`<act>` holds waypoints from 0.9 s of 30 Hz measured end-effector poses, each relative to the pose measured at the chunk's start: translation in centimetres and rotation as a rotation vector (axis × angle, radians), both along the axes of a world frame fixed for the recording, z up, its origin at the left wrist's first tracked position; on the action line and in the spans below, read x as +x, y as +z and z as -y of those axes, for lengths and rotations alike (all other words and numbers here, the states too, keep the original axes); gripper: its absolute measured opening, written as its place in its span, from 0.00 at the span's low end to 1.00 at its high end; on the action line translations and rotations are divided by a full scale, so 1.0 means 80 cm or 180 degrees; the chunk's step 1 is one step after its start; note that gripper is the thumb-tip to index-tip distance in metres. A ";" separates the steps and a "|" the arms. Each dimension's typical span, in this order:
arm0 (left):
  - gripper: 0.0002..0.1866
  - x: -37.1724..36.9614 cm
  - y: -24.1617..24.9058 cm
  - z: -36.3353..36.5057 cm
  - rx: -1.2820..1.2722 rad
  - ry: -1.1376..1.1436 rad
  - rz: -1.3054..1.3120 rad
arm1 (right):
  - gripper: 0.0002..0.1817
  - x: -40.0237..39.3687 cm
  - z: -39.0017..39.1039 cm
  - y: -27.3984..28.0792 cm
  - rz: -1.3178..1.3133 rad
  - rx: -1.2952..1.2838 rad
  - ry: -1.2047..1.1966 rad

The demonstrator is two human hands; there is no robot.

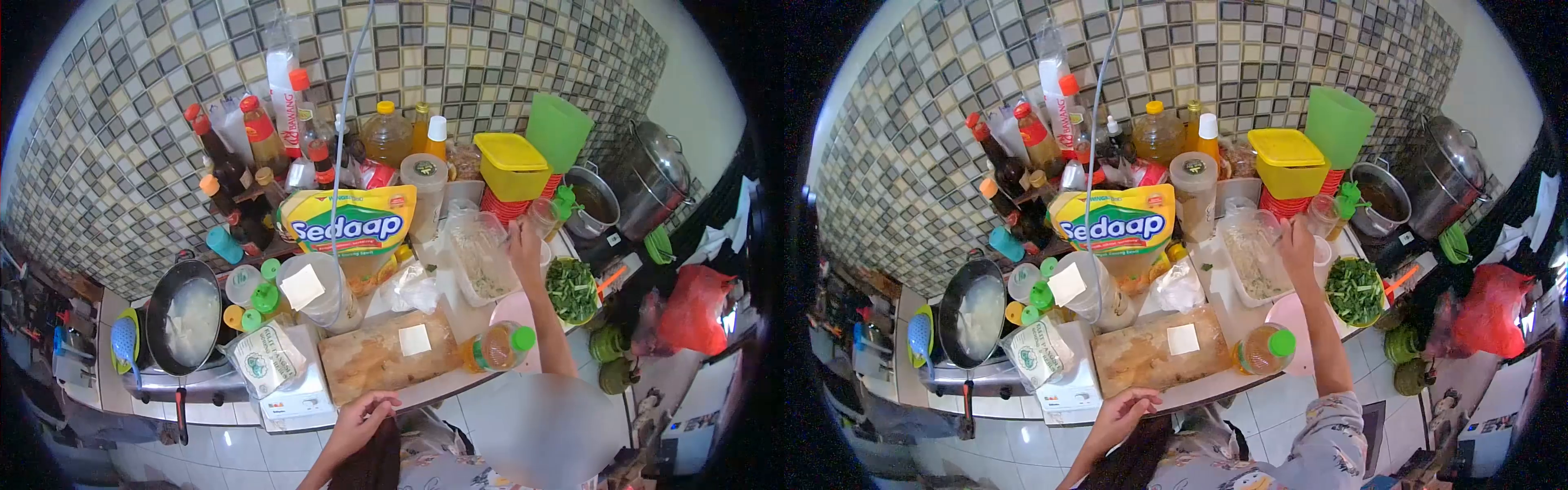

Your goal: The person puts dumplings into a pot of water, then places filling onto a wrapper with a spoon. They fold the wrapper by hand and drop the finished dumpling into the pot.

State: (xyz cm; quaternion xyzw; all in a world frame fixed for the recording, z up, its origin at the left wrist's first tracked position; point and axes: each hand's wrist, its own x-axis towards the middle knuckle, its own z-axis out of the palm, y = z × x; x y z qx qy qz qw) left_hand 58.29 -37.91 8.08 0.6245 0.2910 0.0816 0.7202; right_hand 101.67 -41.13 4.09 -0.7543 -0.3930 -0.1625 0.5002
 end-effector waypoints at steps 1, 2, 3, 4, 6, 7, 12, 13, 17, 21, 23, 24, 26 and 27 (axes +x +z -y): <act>0.12 0.001 -0.001 0.001 -0.0028 -0.0003 0.0030 | 0.10 -0.006 -0.006 0.014 0.0004 -0.0011 0.0001; 0.12 0.002 0.000 0.003 -0.0045 -0.0004 0.0021 | 0.10 -0.016 -0.013 0.024 -0.0571 0.0092 -0.0024; 0.12 0.005 0.003 0.003 -0.0016 -0.0035 -0.0015 | 0.09 -0.023 -0.016 0.029 -0.1146 0.0207 -0.0057; 0.11 0.007 0.005 0.003 0.0021 -0.0072 -0.0051 | 0.09 -0.024 -0.016 0.023 -0.1155 0.0211 -0.0071; 0.11 0.009 0.012 0.005 0.0074 -0.0111 -0.0054 | 0.09 -0.027 -0.017 0.003 -0.0364 -0.0076 0.0340; 0.11 0.011 0.015 0.003 0.0120 -0.0130 -0.0040 | 0.09 -0.032 -0.012 -0.004 -0.0358 -0.0057 0.0331; 0.12 0.002 -0.005 0.001 0.0140 0.0005 0.0035 | 0.10 -0.027 0.017 -0.010 0.0100 -0.0409 0.0525; 0.12 0.002 -0.007 0.001 0.0163 0.0014 0.0045 | 0.10 -0.026 0.016 -0.001 0.0107 -0.0422 0.0525; 0.12 0.008 -0.005 0.004 0.0083 0.0013 0.0040 | 0.09 -0.029 -0.004 0.015 -0.0905 0.0197 0.0369; 0.12 0.013 0.006 0.007 0.0186 -0.0101 0.0025 | 0.12 -0.033 -0.005 -0.031 -0.0060 -0.0111 0.0559; 0.11 0.013 0.007 0.006 0.0174 -0.0111 0.0049 | 0.13 -0.031 0.005 -0.029 -0.0187 -0.0345 0.0618; 0.12 0.010 0.006 0.006 0.0180 -0.0073 0.0050 | 0.13 -0.034 0.010 -0.022 -0.0322 -0.0595 0.0667; 0.12 0.005 0.001 0.007 0.0172 -0.0034 0.0047 | 0.11 -0.029 0.009 0.002 -0.0603 -0.0464 0.0385; 0.12 0.003 -0.002 0.007 0.0172 -0.0006 0.0058 | 0.10 -0.022 0.006 0.011 -0.0873 -0.0309 0.0088</act>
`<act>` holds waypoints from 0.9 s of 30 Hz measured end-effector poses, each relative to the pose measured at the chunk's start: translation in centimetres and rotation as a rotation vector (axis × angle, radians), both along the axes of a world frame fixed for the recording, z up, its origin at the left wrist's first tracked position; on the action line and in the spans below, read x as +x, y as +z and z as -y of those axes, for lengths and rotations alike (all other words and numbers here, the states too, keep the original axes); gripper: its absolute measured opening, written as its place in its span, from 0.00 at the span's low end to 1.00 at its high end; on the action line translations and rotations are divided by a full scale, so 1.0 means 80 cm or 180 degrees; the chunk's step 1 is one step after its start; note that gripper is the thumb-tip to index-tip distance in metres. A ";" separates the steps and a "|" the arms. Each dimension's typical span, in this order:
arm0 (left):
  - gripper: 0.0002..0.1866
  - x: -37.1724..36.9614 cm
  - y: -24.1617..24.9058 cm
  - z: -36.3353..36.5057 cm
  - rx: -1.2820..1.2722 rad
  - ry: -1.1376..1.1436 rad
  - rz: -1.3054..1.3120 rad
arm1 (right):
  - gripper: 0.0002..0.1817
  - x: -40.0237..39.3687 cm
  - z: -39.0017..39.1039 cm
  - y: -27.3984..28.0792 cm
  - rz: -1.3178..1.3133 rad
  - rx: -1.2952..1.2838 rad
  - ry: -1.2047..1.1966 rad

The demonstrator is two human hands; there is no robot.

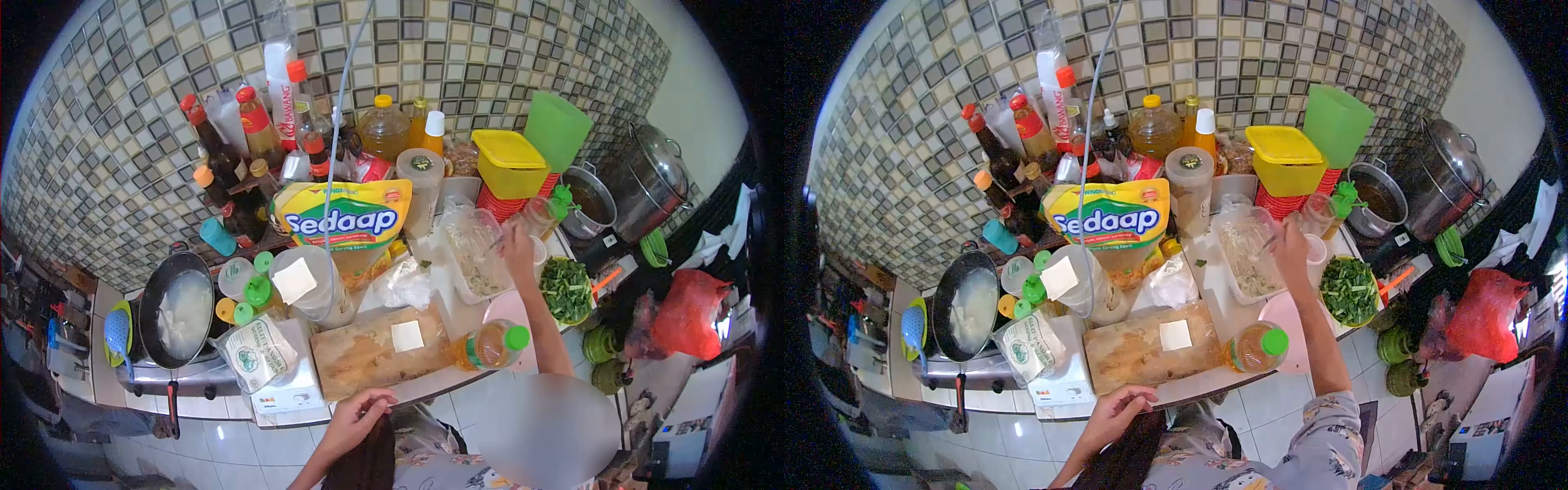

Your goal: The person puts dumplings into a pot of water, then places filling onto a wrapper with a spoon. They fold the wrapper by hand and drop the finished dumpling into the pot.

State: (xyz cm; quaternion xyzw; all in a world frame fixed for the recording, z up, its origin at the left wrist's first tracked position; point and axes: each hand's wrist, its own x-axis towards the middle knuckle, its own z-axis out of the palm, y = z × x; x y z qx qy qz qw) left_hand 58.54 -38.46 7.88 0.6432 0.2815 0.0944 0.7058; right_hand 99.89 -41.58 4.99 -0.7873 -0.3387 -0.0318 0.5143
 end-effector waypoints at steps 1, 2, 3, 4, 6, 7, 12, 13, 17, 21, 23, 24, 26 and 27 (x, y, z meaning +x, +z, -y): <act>0.12 0.000 -0.001 0.000 0.0004 0.0033 0.0016 | 0.10 0.009 -0.003 0.004 0.0009 0.0001 0.0010; 0.12 -0.001 0.000 0.000 0.0001 0.0045 0.0019 | 0.10 0.018 -0.005 0.005 -0.0167 0.0429 0.0026; 0.12 0.000 0.004 -0.001 -0.0001 0.0056 -0.0017 | 0.09 0.022 -0.007 0.004 -0.0345 0.0860 0.0041; 0.12 0.000 0.007 -0.001 -0.0004 0.0059 -0.0061 | 0.09 0.021 -0.011 -0.002 -0.0353 0.0859 0.0045; 0.12 0.000 0.005 0.000 0.0011 0.0044 -0.0078 | 0.10 0.012 -0.017 -0.013 -0.0059 0.0830 0.0320; 0.12 0.000 0.004 0.000 0.0027 0.0033 -0.0085 | 0.10 0.004 -0.013 -0.017 -0.0060 0.0842 0.0310; 0.12 -0.005 0.000 -0.002 -0.0056 0.0119 0.0025 | 0.11 -0.014 0.016 -0.008 0.0295 -0.0028 0.0606; 0.12 -0.006 0.000 -0.002 -0.0057 0.0129 0.0013 | 0.11 -0.014 0.021 -0.001 0.0292 -0.0038 0.0606; 0.12 -0.002 0.005 -0.002 -0.0126 0.0136 0.0019 | 0.10 -0.019 0.017 -0.012 -0.0045 0.0122 0.0445; 0.12 0.004 0.008 0.001 -0.0128 -0.0037 -0.0030 | 0.10 0.002 0.013 -0.021 0.0014 0.0207 0.0558; 0.12 0.005 0.009 0.000 -0.0096 -0.0075 -0.0025 | 0.10 -0.002 0.020 -0.002 0.0088 0.0277 0.0411; 0.12 0.004 0.009 0.000 -0.0084 -0.0075 -0.0036 | 0.11 -0.007 0.021 0.007 0.0165 0.0335 0.0278; 0.12 0.003 0.010 0.001 -0.0084 -0.0071 -0.0051 | 0.10 -0.006 0.015 -0.028 0.0174 0.0214 0.0434; 0.12 0.003 0.010 0.001 -0.0113 -0.0068 -0.0130 | 0.10 -0.009 0.012 -0.032 0.0194 0.0098 0.0582</act>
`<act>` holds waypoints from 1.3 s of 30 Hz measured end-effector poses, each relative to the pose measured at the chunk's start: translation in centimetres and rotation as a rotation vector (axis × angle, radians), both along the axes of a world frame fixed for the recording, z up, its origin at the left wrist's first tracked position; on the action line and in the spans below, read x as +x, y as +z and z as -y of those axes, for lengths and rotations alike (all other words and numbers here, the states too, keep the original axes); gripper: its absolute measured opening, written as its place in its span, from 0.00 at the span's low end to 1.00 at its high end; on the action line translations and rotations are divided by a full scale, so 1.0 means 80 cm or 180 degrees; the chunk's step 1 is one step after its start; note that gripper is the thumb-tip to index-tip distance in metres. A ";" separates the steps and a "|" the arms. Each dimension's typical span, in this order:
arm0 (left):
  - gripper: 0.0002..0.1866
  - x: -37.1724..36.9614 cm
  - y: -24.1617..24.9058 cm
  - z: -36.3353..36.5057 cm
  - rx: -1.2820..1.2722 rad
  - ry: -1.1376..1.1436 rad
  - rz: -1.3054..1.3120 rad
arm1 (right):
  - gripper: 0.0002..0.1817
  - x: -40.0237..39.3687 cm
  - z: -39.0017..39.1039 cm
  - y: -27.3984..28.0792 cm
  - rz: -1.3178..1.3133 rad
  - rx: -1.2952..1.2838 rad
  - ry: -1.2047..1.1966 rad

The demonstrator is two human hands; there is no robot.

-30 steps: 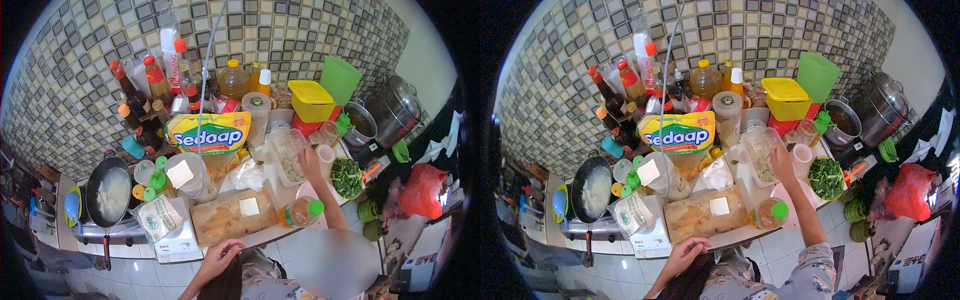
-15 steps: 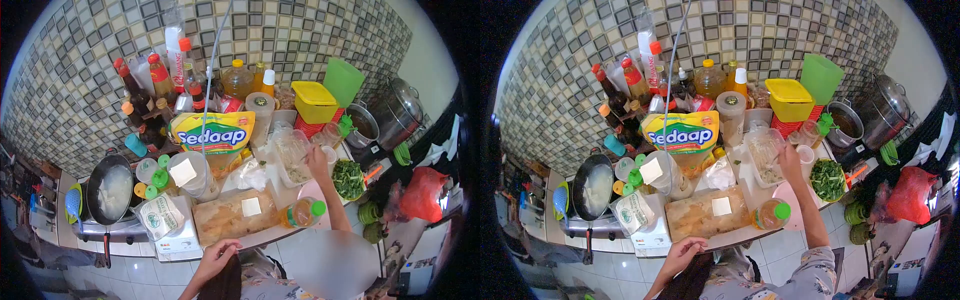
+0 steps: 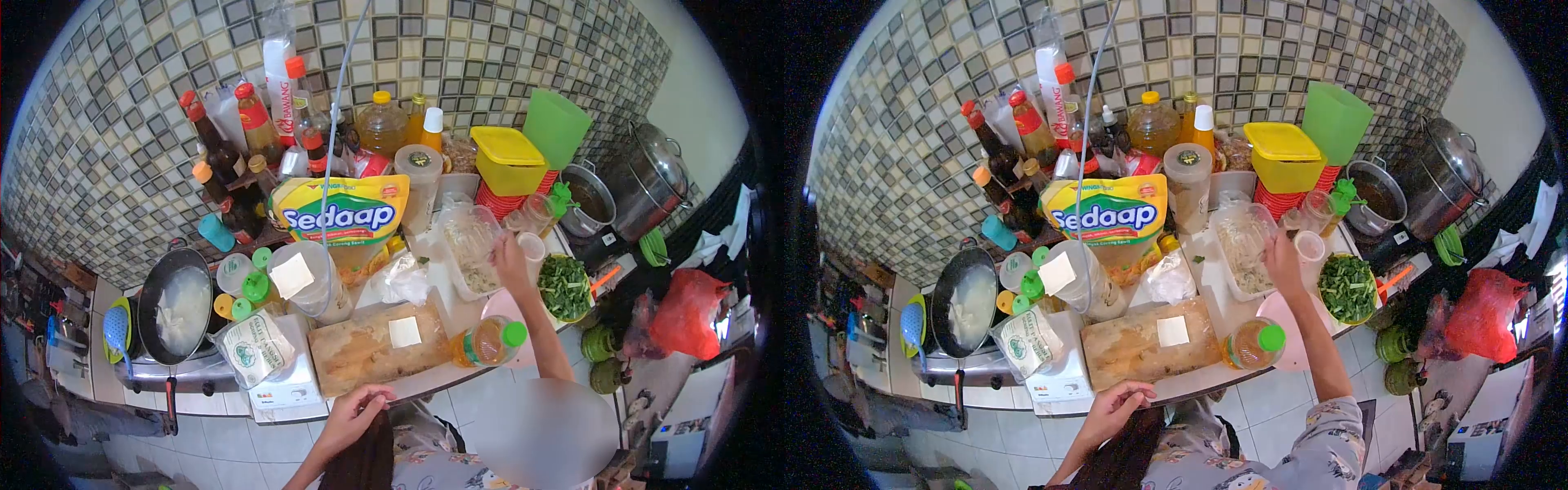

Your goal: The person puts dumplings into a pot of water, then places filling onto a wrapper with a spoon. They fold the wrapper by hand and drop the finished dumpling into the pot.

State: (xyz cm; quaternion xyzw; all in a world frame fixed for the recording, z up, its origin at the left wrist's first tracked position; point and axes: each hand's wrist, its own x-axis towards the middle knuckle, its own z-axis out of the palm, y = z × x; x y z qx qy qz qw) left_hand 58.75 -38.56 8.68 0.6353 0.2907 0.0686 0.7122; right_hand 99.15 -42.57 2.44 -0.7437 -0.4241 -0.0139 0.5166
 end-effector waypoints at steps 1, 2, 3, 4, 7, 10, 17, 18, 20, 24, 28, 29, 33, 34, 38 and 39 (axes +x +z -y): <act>0.12 0.001 0.000 0.000 -0.0022 0.0001 -0.0073 | 0.10 0.003 0.001 0.001 0.0007 0.0002 -0.0002; 0.12 0.002 0.000 0.000 -0.0020 0.0004 -0.0061 | 0.10 0.008 0.002 0.004 0.0010 0.0019 0.0006; 0.12 0.001 -0.001 0.001 -0.0034 0.0030 -0.0017 | 0.10 0.009 0.002 0.012 0.0003 0.0033 0.0016; 0.12 0.000 -0.001 0.001 -0.0048 0.0056 0.0017 | 0.10 0.007 0.002 0.025 -0.0005 0.0033 0.0021; 0.12 -0.002 -0.001 0.001 -0.0024 0.0057 0.0021 | 0.09 0.008 0.001 0.035 -0.0069 0.0314 -0.0339; 0.12 -0.003 -0.005 0.001 -0.0016 0.0064 0.0102 | 0.09 0.024 -0.006 -0.012 0.0615 -0.0244 -0.0291; 0.12 -0.002 -0.002 0.005 0.0053 0.0120 0.0124 | 0.09 0.028 -0.007 0.014 0.0112 0.0046 -0.0257; 0.12 -0.002 -0.003 0.005 0.0041 0.0122 0.0100 | 0.09 0.023 -0.007 0.011 0.0018 -0.0044 -0.0225; 0.12 -0.002 -0.004 0.005 0.0030 0.0105 0.0075 | 0.09 0.013 -0.017 0.005 0.0088 0.0060 -0.0080; 0.12 0.001 0.001 0.008 -0.0001 0.0038 0.0010 | 0.09 0.054 -0.023 -0.009 0.0787 0.0101 -0.0378; 0.12 0.000 -0.002 0.003 -0.0033 0.0087 0.0017 | 0.09 0.030 -0.020 -0.012 0.0862 -0.0093 -0.0268; 0.12 0.001 -0.004 0.003 -0.0048 0.0083 0.0019 | 0.09 0.019 -0.028 -0.009 0.0819 -0.0045 -0.0220; 0.12 0.003 -0.005 0.004 -0.0106 0.0028 0.0015 | 0.08 0.050 -0.036 -0.004 0.0957 -0.0075 -0.0399; 0.12 0.005 -0.004 0.002 -0.0012 0.0050 0.0031 | 0.08 0.047 -0.034 0.001 0.0974 -0.0050 -0.0411; 0.12 0.010 -0.002 0.000 -0.0031 0.0065 0.0166 | 0.08 -0.005 -0.033 0.019 0.0992 0.0027 -0.0329; 0.12 0.014 0.002 -0.001 -0.0063 0.0015 0.0090 | 0.08 -0.013 -0.034 0.019 0.0639 0.0207 -0.0094</act>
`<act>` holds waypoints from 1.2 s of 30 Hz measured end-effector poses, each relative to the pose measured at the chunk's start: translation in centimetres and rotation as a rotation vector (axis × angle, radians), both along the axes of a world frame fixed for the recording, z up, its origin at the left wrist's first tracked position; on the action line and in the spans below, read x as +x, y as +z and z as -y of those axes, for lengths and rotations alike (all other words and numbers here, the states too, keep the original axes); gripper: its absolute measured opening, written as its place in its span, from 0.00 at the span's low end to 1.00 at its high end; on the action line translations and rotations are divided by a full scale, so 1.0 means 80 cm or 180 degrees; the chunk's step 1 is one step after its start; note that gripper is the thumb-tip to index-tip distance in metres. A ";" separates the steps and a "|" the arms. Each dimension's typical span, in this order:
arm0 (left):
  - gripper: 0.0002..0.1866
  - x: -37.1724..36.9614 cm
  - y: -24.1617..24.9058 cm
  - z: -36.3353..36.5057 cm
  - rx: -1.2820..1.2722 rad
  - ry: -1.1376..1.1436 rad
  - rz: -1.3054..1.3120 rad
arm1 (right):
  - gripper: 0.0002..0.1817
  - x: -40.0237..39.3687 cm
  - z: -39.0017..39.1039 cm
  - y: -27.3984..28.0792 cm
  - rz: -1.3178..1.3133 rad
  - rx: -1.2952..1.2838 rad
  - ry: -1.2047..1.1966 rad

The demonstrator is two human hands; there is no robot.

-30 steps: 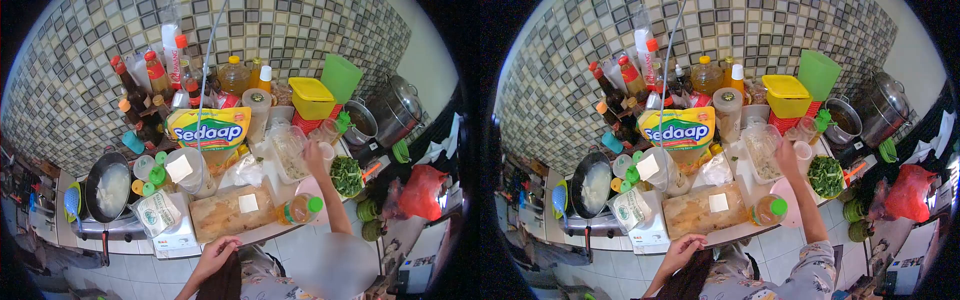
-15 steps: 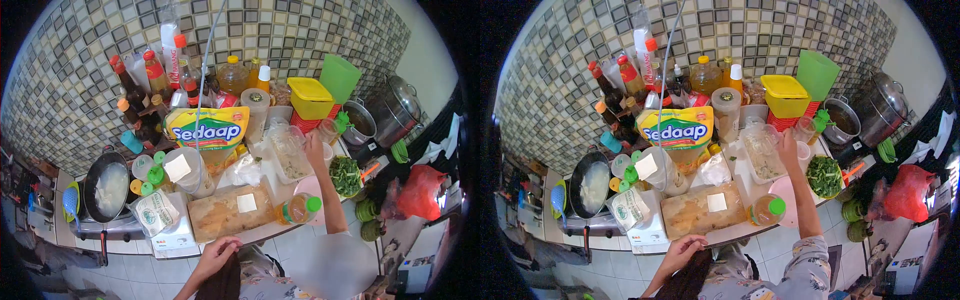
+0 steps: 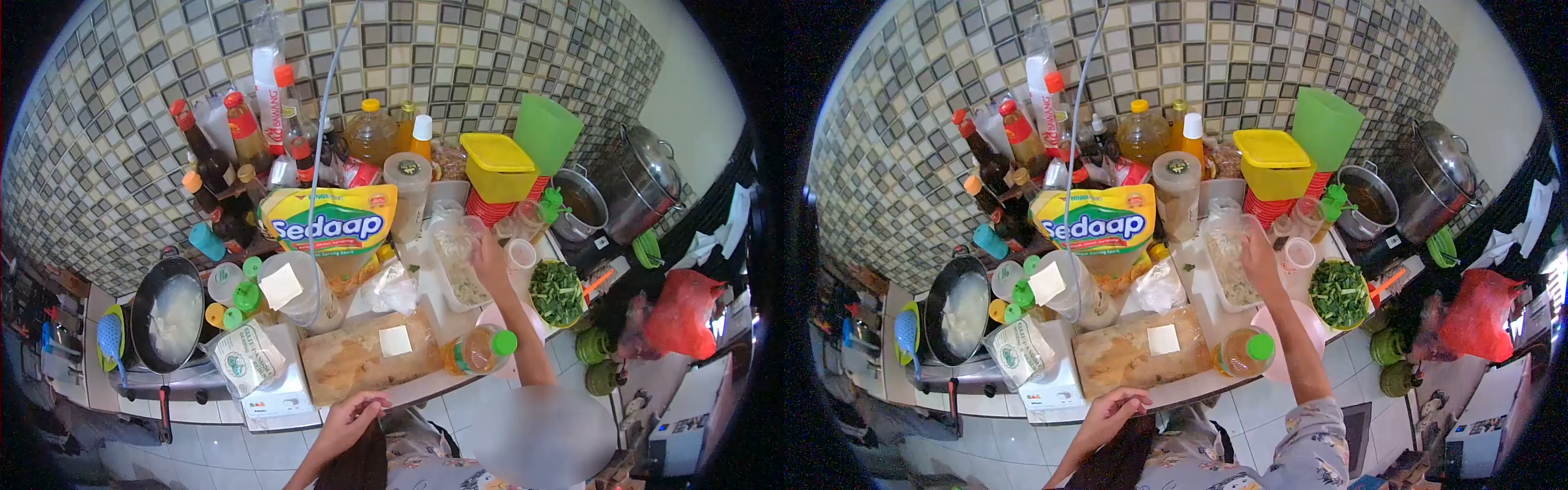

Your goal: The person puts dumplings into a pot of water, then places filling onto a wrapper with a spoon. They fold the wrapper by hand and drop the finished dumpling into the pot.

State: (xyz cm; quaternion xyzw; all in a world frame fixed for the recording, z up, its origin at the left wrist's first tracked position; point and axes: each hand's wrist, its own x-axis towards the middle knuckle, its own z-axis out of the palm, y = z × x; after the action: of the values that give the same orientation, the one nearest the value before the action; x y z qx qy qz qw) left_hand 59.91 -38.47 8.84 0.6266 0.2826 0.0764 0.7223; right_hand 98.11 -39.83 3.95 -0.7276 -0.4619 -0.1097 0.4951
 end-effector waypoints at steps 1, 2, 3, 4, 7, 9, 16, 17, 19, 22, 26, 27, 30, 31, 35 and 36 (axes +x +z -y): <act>0.12 0.001 0.003 0.002 -0.0035 -0.0056 -0.0093 | 0.08 0.011 -0.002 -0.010 -0.0019 -0.0028 -0.0007; 0.12 0.001 0.003 0.004 -0.0045 -0.0065 -0.0105 | 0.07 0.034 -0.013 -0.022 -0.0067 -0.0177 -0.0028; 0.12 0.003 0.004 0.003 0.0027 -0.0109 -0.0078 | 0.07 0.041 -0.019 -0.015 -0.0108 -0.0310 -0.0050; 0.12 0.003 0.006 0.002 0.0101 -0.0156 -0.0054 | 0.07 0.044 -0.013 -0.011 -0.0116 -0.0301 -0.0063; 0.12 -0.002 -0.001 -0.001 0.0057 -0.0077 0.0020 | 0.08 0.036 0.006 0.018 0.0738 -0.0322 -0.0442; 0.12 -0.002 -0.004 -0.003 -0.0017 -0.0037 -0.0020 | 0.09 0.013 0.011 0.026 -0.1119 -0.0544 0.0022; 0.12 -0.002 -0.004 -0.005 0.0012 -0.0030 0.0014 | 0.09 0.049 0.015 -0.003 -0.0481 0.0164 -0.0362; 0.12 -0.003 -0.003 -0.006 0.0015 -0.0033 0.0014 | 0.10 0.049 0.024 0.002 -0.0598 0.0144 -0.0332; 0.12 -0.003 -0.003 -0.008 -0.0096 0.0020 -0.0044 | 0.10 0.049 0.035 0.005 -0.0700 0.0133 -0.0299; 0.12 -0.003 -0.005 -0.011 -0.0117 0.0004 -0.0124 | 0.10 0.049 0.041 -0.011 -0.0912 -0.0211 -0.0249; 0.12 -0.002 -0.014 -0.009 -0.0029 0.0047 0.0026 | 0.11 0.042 0.030 -0.026 -0.1291 0.0098 -0.0294; 0.12 -0.001 -0.013 -0.009 -0.0003 0.0010 0.0026 | 0.11 0.040 0.027 -0.028 -0.1237 0.0318 -0.0352; 0.12 0.002 -0.012 -0.009 0.0030 -0.0038 0.0027 | 0.11 0.041 0.015 -0.036 -0.1509 0.0556 -0.0530; 0.12 0.002 -0.011 -0.010 0.0026 -0.0052 0.0025 | 0.11 0.040 0.012 -0.037 -0.1512 0.0561 -0.0521; 0.13 0.001 -0.008 -0.009 0.0055 0.0007 0.0001 | 0.10 0.063 -0.012 -0.069 -0.1212 0.0647 -0.0863; 0.13 -0.001 -0.008 -0.009 0.0031 0.0020 0.0006 | 0.10 0.059 -0.017 -0.062 -0.0794 0.0535 -0.1028</act>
State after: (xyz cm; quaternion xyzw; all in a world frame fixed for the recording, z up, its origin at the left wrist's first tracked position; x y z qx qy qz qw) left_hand 59.81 -37.76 8.18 0.6291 0.2835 0.0807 0.7193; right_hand 102.86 -38.45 -1.03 -0.7563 -0.2639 -0.1349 0.5833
